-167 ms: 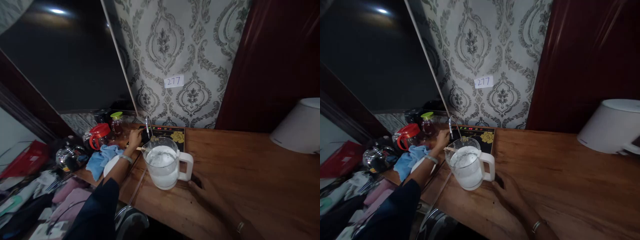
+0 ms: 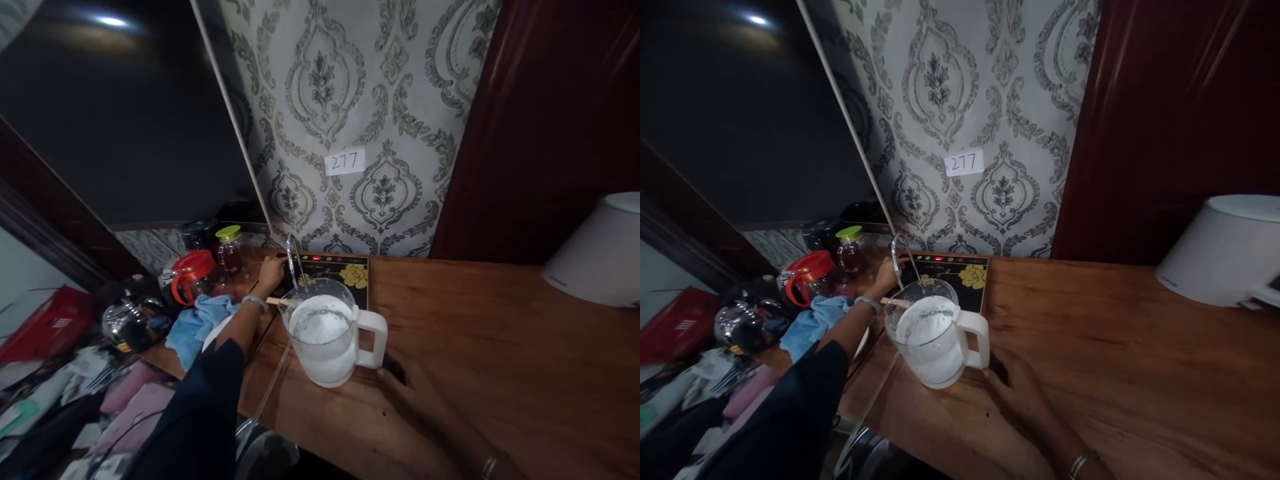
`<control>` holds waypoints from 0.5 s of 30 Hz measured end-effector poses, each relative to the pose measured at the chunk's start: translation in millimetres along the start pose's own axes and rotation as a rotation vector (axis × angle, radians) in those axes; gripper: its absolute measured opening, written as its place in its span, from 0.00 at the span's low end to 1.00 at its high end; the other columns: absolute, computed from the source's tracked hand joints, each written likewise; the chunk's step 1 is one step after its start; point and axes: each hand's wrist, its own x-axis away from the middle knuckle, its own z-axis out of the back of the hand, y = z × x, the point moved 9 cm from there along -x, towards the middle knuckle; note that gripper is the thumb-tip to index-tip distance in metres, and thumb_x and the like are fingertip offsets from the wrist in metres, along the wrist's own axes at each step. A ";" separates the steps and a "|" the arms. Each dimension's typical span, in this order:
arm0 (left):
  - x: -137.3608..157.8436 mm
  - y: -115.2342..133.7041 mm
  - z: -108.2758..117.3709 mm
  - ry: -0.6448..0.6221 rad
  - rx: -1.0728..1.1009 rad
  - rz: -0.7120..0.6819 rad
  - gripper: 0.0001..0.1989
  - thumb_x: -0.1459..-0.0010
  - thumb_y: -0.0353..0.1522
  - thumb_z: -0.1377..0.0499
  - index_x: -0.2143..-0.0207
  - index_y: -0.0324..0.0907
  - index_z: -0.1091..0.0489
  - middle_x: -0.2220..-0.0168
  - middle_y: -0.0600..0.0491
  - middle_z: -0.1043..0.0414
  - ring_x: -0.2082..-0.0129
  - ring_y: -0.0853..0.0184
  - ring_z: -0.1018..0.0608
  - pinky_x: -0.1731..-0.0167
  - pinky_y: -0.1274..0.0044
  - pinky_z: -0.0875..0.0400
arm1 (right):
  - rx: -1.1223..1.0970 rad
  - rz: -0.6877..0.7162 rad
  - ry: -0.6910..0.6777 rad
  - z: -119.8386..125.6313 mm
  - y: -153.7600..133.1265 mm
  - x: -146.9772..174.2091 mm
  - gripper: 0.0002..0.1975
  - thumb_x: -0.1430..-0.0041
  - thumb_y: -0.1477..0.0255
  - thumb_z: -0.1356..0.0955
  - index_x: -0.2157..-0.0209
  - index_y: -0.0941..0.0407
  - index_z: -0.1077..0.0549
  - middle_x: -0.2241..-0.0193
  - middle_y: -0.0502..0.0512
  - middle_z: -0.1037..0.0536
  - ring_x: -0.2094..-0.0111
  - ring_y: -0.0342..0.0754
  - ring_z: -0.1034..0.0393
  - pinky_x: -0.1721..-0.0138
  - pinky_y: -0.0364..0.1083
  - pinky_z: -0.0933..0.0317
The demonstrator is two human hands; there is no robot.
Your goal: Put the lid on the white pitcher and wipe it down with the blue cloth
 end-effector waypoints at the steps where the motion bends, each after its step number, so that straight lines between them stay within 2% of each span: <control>1: -5.9 -1.1 -5.3 -0.021 -0.020 -0.013 0.21 0.42 0.28 0.51 0.51 0.41 0.24 0.59 0.43 0.22 0.58 0.58 0.26 0.55 0.69 0.34 | 0.008 -0.001 -0.002 0.0 -0.3 0.1 0.23 0.42 0.61 0.34 0.48 0.55 0.25 0.48 0.62 0.23 0.49 0.62 0.28 0.47 0.60 0.35; 7: -37.3 -3.9 -30.3 -0.109 -0.111 -0.094 0.18 0.45 0.26 0.50 0.59 0.38 0.22 0.60 0.41 0.23 0.60 0.58 0.26 0.53 0.68 0.36 | 0.031 -0.045 0.000 -0.8 2.7 2.0 0.22 0.43 0.63 0.34 0.48 0.54 0.25 0.48 0.62 0.23 0.49 0.61 0.28 0.47 0.60 0.35; 11: -50.4 0.9 -37.2 -0.120 -0.125 -0.148 0.18 0.45 0.26 0.48 0.57 0.39 0.22 0.59 0.41 0.23 0.57 0.57 0.26 0.51 0.67 0.36 | 0.025 -0.043 -0.002 -2.1 4.4 3.6 0.22 0.43 0.64 0.34 0.47 0.53 0.25 0.46 0.62 0.25 0.47 0.61 0.29 0.46 0.60 0.36; 15: -56.1 3.8 -39.4 -0.106 -0.112 -0.167 0.14 0.47 0.27 0.44 0.59 0.38 0.22 0.58 0.39 0.24 0.54 0.55 0.28 0.55 0.69 0.34 | 0.031 -0.040 0.007 -2.5 7.9 4.6 0.21 0.42 0.63 0.34 0.48 0.54 0.25 0.48 0.63 0.23 0.49 0.62 0.28 0.48 0.60 0.34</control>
